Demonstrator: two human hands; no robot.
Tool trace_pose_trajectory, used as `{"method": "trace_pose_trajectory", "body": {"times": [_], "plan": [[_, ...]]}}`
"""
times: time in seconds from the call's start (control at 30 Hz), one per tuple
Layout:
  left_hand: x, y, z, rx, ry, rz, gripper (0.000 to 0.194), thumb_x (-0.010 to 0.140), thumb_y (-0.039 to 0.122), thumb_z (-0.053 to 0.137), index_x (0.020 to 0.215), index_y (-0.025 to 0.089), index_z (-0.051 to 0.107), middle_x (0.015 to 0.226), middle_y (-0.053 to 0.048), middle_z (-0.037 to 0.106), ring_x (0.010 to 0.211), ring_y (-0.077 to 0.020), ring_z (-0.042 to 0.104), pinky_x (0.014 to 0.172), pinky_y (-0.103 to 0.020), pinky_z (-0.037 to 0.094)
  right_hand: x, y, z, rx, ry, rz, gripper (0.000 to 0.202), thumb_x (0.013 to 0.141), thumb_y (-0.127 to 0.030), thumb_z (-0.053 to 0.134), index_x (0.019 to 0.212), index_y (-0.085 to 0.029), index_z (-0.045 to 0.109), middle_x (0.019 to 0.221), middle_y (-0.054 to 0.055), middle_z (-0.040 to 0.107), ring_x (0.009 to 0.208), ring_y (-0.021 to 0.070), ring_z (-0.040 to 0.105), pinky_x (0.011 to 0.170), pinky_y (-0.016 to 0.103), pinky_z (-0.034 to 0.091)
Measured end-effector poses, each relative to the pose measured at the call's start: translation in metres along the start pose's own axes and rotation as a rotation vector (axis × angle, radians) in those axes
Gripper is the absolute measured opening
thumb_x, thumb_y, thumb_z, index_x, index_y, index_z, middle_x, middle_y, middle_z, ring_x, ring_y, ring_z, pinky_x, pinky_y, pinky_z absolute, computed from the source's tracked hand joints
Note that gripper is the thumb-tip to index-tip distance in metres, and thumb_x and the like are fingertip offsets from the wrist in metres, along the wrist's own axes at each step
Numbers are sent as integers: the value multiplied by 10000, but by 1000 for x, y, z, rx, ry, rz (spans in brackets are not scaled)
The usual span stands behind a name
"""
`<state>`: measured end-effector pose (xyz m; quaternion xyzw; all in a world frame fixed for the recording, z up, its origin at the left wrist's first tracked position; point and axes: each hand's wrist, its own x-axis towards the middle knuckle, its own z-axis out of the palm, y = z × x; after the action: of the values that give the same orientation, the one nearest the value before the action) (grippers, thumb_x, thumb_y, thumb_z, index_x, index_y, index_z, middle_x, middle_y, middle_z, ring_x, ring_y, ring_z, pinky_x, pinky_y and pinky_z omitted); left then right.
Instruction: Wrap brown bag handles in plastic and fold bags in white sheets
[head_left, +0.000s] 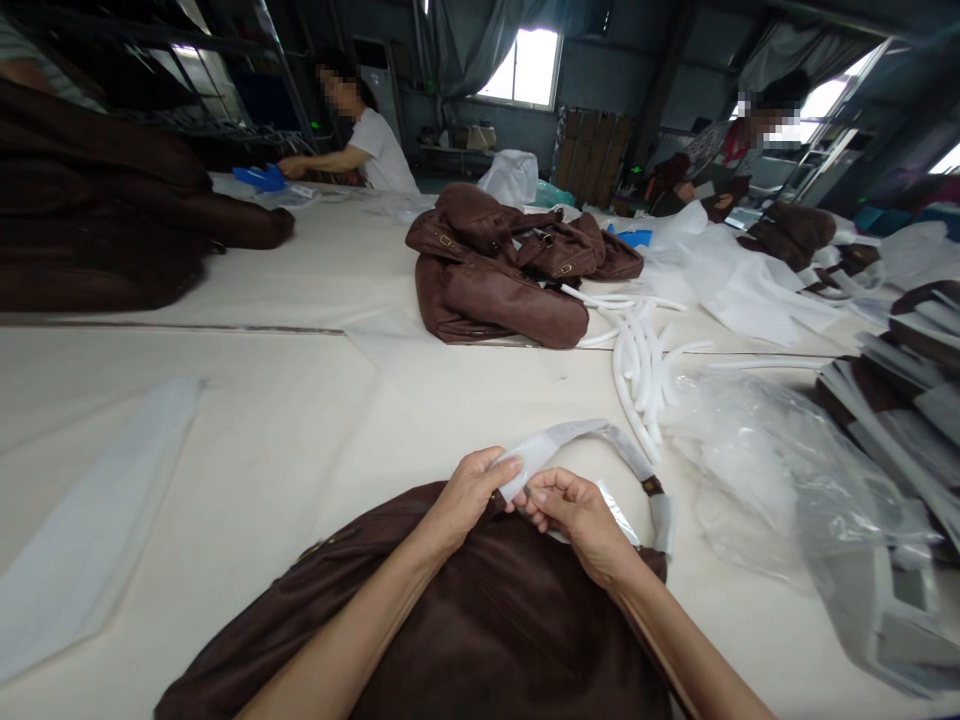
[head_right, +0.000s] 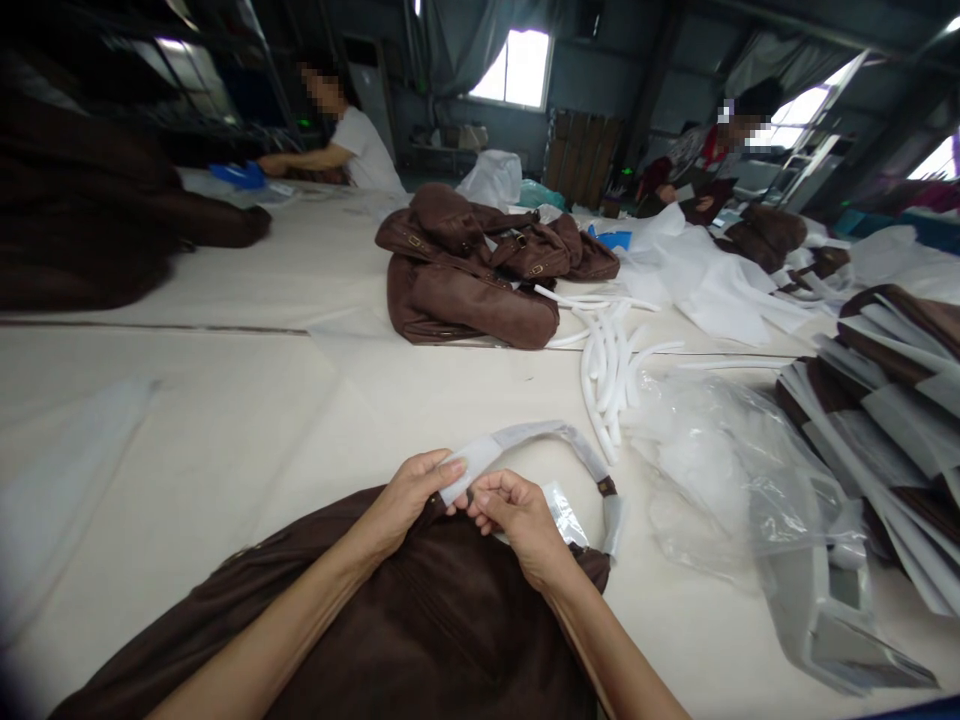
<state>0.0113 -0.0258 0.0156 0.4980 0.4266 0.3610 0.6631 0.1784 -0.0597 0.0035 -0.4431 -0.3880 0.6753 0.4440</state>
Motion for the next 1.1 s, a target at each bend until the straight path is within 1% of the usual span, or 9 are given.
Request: {"method": "trace_pose_trajectory", "body": {"times": [0.2, 0.27, 0.37, 0.57, 0.7, 0.8, 0.93, 1.0, 1.1], "plan": [[-3, 6, 0, -106, -29, 9, 379, 829, 501, 646, 726, 138, 615, 602, -22, 597, 557, -127, 521, 546, -230, 404, 13, 2, 11, -24, -29, -65, 234, 773, -393, 725, 732, -180, 636, 676, 26, 685, 596, 129, 560, 590, 256, 415], [-2, 5, -1, -110, -37, -11, 378, 830, 502, 649, 775, 128, 635, 608, -27, 601, 553, -127, 526, 540, -227, 403, 17, 4, 12, -37, -29, -96, 196, 794, -360, 701, 743, -182, 635, 653, 13, 668, 587, 126, 555, 587, 256, 410], [0, 2, -3, -110, -60, -29, 386, 836, 499, 648, 881, 116, 666, 635, -35, 616, 561, -129, 539, 535, -223, 409, 20, 8, 10, -65, 16, -125, 172, 789, -339, 703, 761, -181, 639, 639, -3, 644, 565, 114, 523, 579, 255, 399], [3, 2, -7, -67, -87, -56, 388, 852, 494, 643, 962, 124, 686, 628, -16, 607, 557, -121, 520, 544, -223, 417, 21, 13, 9, -39, 49, -147, 197, 779, -365, 715, 809, -188, 635, 646, -6, 637, 570, 119, 530, 576, 261, 399], [6, 1, -8, -13, -124, -55, 427, 857, 488, 640, 1079, 126, 687, 639, -12, 611, 568, -125, 522, 546, -228, 424, 25, 15, 13, -32, 97, -143, 216, 769, -373, 715, 806, -193, 603, 621, -13, 637, 548, 119, 547, 545, 249, 403], [6, 1, -7, 17, -149, -70, 522, 853, 496, 639, 1213, 117, 639, 646, -10, 606, 580, -133, 526, 555, -238, 426, 27, 16, 15, -52, 167, -112, 232, 739, -364, 718, 776, -185, 575, 550, -33, 604, 493, 103, 525, 498, 223, 397], [7, -1, -6, 24, -148, -114, 703, 850, 487, 652, 1420, 132, 444, 696, 0, 634, 619, -147, 558, 599, -253, 441, 32, 19, 16, -39, 171, -99, 257, 753, -383, 680, 683, -180, 541, 483, -45, 552, 432, 83, 476, 434, 201, 350], [8, -1, -5, 60, -190, -119, 726, 841, 492, 660, 1428, 138, 421, 707, 0, 645, 624, -153, 567, 621, -264, 449, 36, 21, 16, 37, 196, -126, 312, 739, -425, 709, 679, -188, 517, 485, -62, 522, 411, 72, 435, 406, 198, 318], [9, 0, -3, 127, -256, -106, 622, 836, 522, 643, 1315, 141, 533, 713, -9, 655, 632, -161, 573, 647, -275, 449, 43, 20, 15, 143, 270, -149, 399, 733, -520, 703, 682, -204, 465, 480, -85, 463, 393, 61, 383, 375, 193, 281]]}}
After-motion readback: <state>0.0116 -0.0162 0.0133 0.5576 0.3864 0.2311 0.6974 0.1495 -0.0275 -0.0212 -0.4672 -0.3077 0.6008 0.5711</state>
